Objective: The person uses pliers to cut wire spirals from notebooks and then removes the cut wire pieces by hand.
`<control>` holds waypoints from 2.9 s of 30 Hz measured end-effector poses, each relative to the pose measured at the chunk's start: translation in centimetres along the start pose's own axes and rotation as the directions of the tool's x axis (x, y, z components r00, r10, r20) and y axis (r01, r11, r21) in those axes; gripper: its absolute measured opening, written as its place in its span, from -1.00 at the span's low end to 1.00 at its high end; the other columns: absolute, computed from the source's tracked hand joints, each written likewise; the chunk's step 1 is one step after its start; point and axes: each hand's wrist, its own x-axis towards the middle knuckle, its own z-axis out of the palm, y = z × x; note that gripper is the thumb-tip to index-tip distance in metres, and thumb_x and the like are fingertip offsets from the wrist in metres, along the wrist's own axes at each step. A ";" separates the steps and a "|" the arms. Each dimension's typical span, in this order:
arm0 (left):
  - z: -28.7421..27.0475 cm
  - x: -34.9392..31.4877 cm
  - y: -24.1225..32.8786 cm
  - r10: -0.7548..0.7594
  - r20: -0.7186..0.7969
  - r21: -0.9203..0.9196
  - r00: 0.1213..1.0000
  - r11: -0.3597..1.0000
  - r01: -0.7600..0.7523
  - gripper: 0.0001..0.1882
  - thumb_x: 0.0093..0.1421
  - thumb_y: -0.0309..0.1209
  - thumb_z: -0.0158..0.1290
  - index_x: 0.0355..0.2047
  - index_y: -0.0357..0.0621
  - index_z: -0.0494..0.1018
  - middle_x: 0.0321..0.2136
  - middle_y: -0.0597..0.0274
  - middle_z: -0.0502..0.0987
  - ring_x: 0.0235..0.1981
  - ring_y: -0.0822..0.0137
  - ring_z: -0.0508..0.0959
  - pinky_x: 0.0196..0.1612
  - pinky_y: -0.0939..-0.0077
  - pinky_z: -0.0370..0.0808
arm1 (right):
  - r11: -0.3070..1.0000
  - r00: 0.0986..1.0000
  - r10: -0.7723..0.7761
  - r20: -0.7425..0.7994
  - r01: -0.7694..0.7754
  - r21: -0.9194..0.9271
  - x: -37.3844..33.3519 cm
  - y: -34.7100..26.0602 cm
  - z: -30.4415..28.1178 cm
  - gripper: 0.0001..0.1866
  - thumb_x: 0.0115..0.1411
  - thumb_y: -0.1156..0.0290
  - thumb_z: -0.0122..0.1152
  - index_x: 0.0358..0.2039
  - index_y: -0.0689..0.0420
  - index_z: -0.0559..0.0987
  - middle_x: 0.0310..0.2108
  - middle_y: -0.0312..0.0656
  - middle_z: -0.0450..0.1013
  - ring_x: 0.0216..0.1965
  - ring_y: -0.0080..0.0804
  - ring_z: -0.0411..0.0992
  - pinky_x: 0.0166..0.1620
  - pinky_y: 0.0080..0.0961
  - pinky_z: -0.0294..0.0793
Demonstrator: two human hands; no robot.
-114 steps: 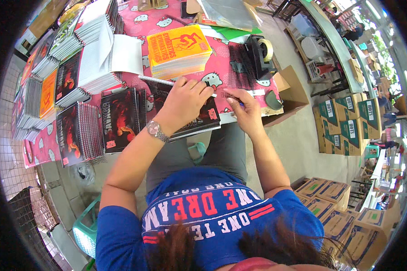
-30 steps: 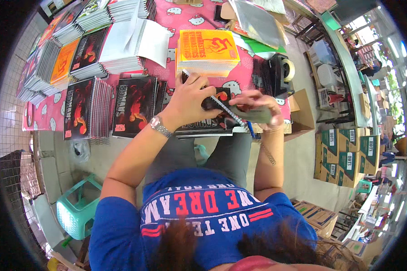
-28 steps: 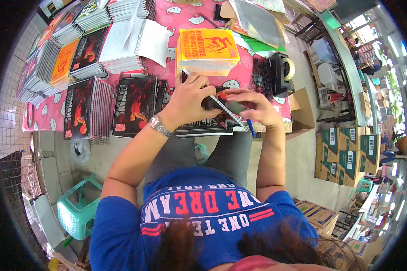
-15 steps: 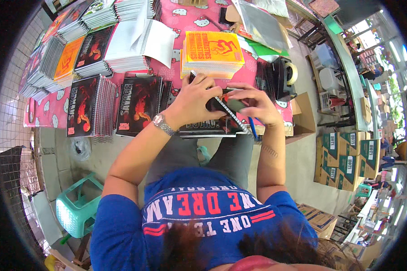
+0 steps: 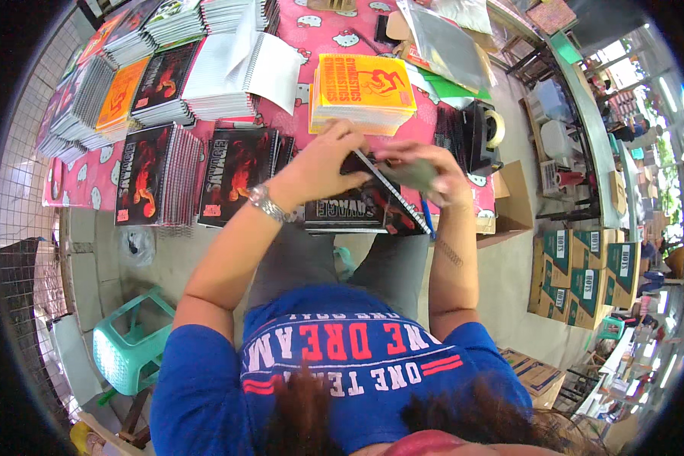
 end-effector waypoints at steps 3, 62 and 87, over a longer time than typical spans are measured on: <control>-1.0 -0.5 -1.0 -0.025 0.080 0.050 0.996 0.999 0.021 -0.60 -0.06 -0.44 0.33 -0.20 -0.09 0.45 -0.14 0.11 0.40 0.04 0.06 0.37 0.12 0.23 0.34 | 0.820 0.951 0.256 -0.173 -0.308 -0.483 1.5 -0.1 -0.5 -0.47 0.00 0.28 0.32 0.01 0.22 0.58 0.22 -0.01 0.31 0.18 -0.17 0.35 0.26 -0.25 0.28; 1.8 -4.9 -1.2 -0.454 -0.237 -0.412 0.859 0.847 0.335 -0.85 0.19 -0.64 0.10 -0.22 -0.27 0.56 -0.45 0.24 0.56 -0.55 0.50 0.58 -0.52 0.59 0.54 | -0.016 0.909 -0.260 -0.327 -0.343 -0.939 0.0 5.8 11.4 -0.38 0.02 0.42 0.36 0.15 0.16 0.46 -0.12 -0.03 0.38 -0.11 -0.16 0.43 -0.09 -0.31 0.48; -0.6 -7.7 -2.5 -0.286 -0.269 0.472 0.920 0.793 0.385 -0.81 0.11 -0.46 0.15 -0.23 -0.09 0.58 -0.11 0.07 0.51 -0.02 -0.01 0.48 0.02 0.20 0.45 | -0.246 0.492 -0.584 -0.646 -0.865 -0.436 -3.6 4.3 -16.6 -0.72 0.16 0.30 0.24 -0.21 0.23 0.55 -0.22 0.12 0.48 -0.14 0.10 0.49 -0.10 -0.08 0.51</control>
